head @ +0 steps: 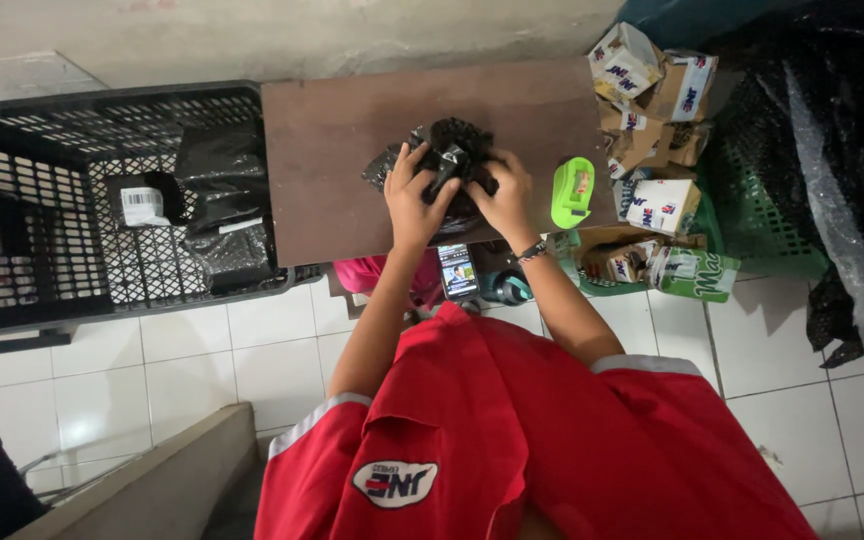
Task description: The person wraps small cardboard boxes in black bubble wrap on a wooden table. They fold the wrap around each box, secure it with tape from a green dispenser, and place the finished packages into a black plastic crate. The process is repeated for multiple boxes.
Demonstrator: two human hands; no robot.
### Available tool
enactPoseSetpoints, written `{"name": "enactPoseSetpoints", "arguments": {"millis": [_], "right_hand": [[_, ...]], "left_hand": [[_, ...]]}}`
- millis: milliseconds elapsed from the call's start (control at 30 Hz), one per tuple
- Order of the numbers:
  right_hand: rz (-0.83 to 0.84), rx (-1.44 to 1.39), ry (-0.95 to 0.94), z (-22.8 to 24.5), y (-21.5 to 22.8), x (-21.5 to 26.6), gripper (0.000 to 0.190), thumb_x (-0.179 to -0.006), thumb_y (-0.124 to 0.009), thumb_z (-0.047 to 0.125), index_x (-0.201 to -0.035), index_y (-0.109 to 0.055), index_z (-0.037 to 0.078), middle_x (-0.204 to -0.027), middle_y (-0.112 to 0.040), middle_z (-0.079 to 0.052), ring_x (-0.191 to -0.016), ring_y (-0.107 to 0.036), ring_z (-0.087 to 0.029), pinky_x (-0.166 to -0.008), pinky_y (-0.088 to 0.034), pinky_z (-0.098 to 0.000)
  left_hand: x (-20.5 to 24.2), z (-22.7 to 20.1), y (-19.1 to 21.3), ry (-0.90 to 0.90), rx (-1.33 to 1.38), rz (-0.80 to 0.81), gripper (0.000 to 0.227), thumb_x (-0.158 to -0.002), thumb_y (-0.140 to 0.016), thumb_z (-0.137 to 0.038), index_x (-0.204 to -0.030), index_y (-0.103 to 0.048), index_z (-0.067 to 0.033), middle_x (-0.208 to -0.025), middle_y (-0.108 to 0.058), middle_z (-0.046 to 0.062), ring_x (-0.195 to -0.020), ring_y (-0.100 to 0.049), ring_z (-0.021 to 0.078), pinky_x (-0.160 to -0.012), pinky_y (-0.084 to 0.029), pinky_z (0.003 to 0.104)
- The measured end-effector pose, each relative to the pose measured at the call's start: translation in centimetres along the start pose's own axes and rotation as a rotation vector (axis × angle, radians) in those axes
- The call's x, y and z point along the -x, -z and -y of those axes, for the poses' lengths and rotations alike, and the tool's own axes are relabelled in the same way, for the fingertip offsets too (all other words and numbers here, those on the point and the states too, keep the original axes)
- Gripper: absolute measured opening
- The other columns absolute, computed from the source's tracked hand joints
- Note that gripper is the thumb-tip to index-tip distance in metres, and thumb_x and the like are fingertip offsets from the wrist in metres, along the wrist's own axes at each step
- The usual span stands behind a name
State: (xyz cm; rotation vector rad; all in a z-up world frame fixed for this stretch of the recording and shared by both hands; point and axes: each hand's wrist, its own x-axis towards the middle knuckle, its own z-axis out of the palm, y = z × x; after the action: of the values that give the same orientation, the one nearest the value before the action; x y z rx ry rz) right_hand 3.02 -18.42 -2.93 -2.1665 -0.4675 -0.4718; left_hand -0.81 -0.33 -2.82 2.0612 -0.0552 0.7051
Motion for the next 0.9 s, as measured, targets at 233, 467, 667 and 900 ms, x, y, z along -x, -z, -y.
{"name": "enactPoseSetpoints", "arguments": {"millis": [233,467,667,900], "right_hand": [[-0.054,-0.097,0.122,4.3,2.1,-4.2,0.067,-0.080,-0.085,0.025,-0.135,-0.052,0.005,-0.129,-0.055,-0.016,-0.123,-0.053,-0.038,-0.105,-0.043,-0.0488],[0.214,0.144,0.247,4.0,2.0,-9.8,0.032,-0.088,-0.083,0.024,-0.118,-0.077,0.016,-0.101,-0.067,-0.007,-0.101,-0.062,-0.032,-0.091,-0.048,-0.0476],[0.142,0.088,0.289,1.5,0.1,-11.1,0.016,-0.086,-0.083,0.018,-0.097,-0.077,0.009,-0.087,-0.067,-0.010,-0.081,-0.067,-0.032,-0.071,-0.053,-0.0421],[0.184,0.076,0.281,3.0,1.8,-11.9,0.012,-0.087,-0.082,0.013,-0.099,-0.081,0.014,-0.085,-0.065,-0.008,-0.077,-0.065,-0.028,-0.069,-0.051,-0.0402]], "left_hand": [[-0.8,-0.5,-1.4,0.201,0.000,-0.106,0.034,-0.083,-0.078,-0.016,-0.111,-0.065,-0.0035,-0.129,-0.069,0.010,-0.141,-0.048,0.0382,-0.110,-0.031,0.063],[-2.0,-2.1,-1.2,0.212,-0.110,-0.213,0.038,-0.077,-0.078,-0.013,-0.105,-0.053,-0.0078,-0.121,-0.064,0.009,-0.129,-0.052,0.0360,-0.110,-0.025,0.067],[-1.1,-2.9,0.2,-0.315,-0.374,-0.191,0.017,-0.087,-0.070,-0.008,-0.097,-0.070,-0.0216,-0.115,-0.063,-0.002,-0.125,-0.053,0.0206,-0.109,-0.024,0.053],[-1.4,-3.3,0.3,-0.241,-0.476,-0.036,0.028,-0.090,-0.062,-0.009,-0.113,-0.072,-0.0218,-0.119,-0.068,-0.003,-0.128,-0.054,0.0218,-0.112,-0.016,0.068]]}}
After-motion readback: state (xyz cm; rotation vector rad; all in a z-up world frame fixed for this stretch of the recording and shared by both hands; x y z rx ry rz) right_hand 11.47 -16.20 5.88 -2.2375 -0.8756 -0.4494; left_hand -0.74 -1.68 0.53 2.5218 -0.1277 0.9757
